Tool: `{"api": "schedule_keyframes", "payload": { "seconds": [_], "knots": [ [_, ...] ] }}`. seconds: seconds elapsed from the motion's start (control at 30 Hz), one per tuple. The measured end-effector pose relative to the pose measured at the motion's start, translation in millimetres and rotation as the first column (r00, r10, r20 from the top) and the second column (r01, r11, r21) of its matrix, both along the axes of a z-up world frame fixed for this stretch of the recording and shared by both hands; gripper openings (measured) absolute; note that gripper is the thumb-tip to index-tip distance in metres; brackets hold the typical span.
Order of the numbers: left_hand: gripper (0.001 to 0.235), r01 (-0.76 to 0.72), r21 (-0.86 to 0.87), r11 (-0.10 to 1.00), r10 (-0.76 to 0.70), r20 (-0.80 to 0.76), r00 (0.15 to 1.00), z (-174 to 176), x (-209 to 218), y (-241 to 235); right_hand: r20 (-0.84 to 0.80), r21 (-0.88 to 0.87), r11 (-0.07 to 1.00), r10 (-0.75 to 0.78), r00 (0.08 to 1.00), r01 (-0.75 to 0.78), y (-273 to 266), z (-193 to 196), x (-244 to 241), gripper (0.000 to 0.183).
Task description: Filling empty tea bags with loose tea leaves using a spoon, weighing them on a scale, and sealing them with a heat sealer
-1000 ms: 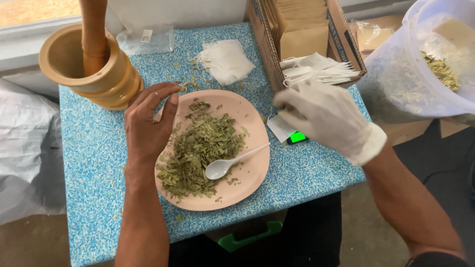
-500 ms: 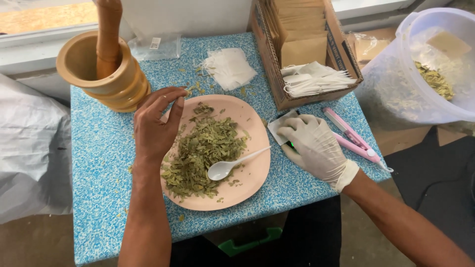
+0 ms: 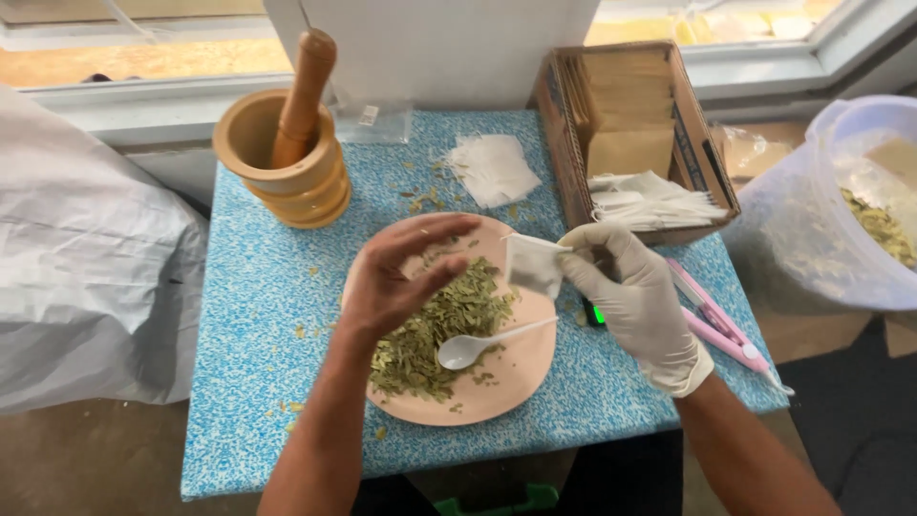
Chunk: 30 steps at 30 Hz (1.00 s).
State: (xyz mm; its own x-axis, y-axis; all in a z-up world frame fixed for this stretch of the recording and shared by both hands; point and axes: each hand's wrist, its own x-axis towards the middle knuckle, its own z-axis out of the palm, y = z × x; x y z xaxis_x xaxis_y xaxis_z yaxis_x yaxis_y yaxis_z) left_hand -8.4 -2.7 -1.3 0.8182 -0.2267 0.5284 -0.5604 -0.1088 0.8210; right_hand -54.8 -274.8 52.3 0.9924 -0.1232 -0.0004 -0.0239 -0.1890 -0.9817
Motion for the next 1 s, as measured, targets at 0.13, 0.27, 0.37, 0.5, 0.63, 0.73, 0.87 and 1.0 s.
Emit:
{"api": "schedule_keyframes", "payload": {
  "seconds": [0.13, 0.27, 0.37, 0.5, 0.63, 0.73, 0.87, 1.0],
  "knots": [
    [0.043, 0.064, -0.123, 0.99, -0.083, -0.152, 0.985, 3, -9, -10, 0.076, 0.087, 0.995, 0.044, 0.996, -0.051, 18, -22, 17, 0.015],
    [0.046, 0.032, -0.158, 0.987, -0.072, -0.256, 0.964, -1, -6, -10, 0.068, 0.21, 0.976, 0.041, 0.997, -0.054, 46, -15, 15, 0.019],
    [0.037, -0.013, -0.232, 0.973, -0.06, -0.304, 0.951, -7, -8, -8, 0.057, 0.241, 0.968, 0.055, 0.997, -0.067, 56, -13, 11, 0.018],
    [0.018, -0.083, -0.124, 0.989, 0.044, -0.286, 0.957, 5, -5, 7, 0.089, 0.095, 0.991, 0.088, 0.992, -0.096, 52, -23, 13, 0.02],
    [0.016, -0.085, -0.12, 0.989, 0.048, -0.282, 0.958, 14, -8, 9, 0.231, -0.112, 0.981, 0.18, 0.956, -0.158, 50, -12, 8, 0.057],
    [0.015, -0.052, -0.134, 0.99, 0.023, -0.212, 0.977, 19, -8, 9, 0.301, -0.164, 0.96, 0.266, 0.916, -0.225, 49, -5, 8, 0.055],
    [0.02, -0.011, -0.079, 0.997, 0.0, -0.142, 0.99, 43, -14, 5, 0.279, -0.259, 0.934, 0.315, 0.907, -0.245, 48, 1, 8, 0.048],
    [0.025, 0.126, -0.119, 0.985, -0.139, -0.106, 0.985, 31, -5, 12, 0.291, -0.202, 0.953, 0.278, 0.915, -0.225, 53, 5, 11, 0.044]
  ]
}}
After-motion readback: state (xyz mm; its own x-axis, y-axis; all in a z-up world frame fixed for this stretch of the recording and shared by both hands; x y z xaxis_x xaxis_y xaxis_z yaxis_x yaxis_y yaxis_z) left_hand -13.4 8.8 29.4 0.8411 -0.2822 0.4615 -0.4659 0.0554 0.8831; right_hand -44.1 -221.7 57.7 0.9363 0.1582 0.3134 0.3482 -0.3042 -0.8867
